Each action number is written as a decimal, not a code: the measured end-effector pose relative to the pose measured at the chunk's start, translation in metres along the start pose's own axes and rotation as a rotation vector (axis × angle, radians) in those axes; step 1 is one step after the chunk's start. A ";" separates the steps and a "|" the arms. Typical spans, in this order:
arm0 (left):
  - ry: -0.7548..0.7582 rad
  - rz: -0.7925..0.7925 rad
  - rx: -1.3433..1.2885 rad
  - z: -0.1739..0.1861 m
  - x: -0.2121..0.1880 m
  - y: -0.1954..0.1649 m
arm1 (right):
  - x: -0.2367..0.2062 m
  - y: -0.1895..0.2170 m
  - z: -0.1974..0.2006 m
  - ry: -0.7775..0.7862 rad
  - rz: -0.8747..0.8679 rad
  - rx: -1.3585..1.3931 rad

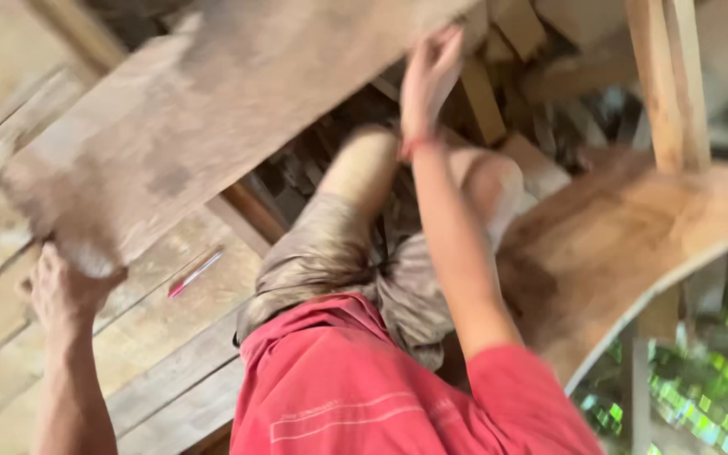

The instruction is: The person measures and marks wooden planks with a square and marker, then cuts them to size using a circular saw. They repeat this process for multiple planks, checking fit against a wooden structure.

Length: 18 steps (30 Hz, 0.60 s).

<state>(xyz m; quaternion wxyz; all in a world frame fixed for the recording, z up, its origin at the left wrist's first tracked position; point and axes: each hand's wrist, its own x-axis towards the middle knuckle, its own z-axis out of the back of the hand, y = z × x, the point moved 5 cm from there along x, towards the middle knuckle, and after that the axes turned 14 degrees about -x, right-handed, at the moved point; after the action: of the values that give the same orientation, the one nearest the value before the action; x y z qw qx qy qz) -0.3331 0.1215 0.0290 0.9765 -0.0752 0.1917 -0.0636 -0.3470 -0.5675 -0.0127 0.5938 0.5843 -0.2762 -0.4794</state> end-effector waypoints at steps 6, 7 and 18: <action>0.024 -0.028 -0.082 -0.006 0.011 0.019 | -0.338 -0.001 -0.095 1.155 1.478 -1.052; 0.038 -0.025 -0.051 -0.002 0.012 0.017 | -0.371 -0.005 -0.101 1.188 1.300 -0.980; 0.288 0.039 0.068 0.039 0.021 -0.016 | -0.458 -0.048 -0.108 1.308 1.617 -0.991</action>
<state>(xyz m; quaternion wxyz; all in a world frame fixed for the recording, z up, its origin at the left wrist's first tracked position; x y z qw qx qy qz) -0.3002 0.1075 0.0595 0.9420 -0.0284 0.3288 -0.0611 -0.4406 -0.1055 0.0298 0.9217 0.0759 0.0093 0.3802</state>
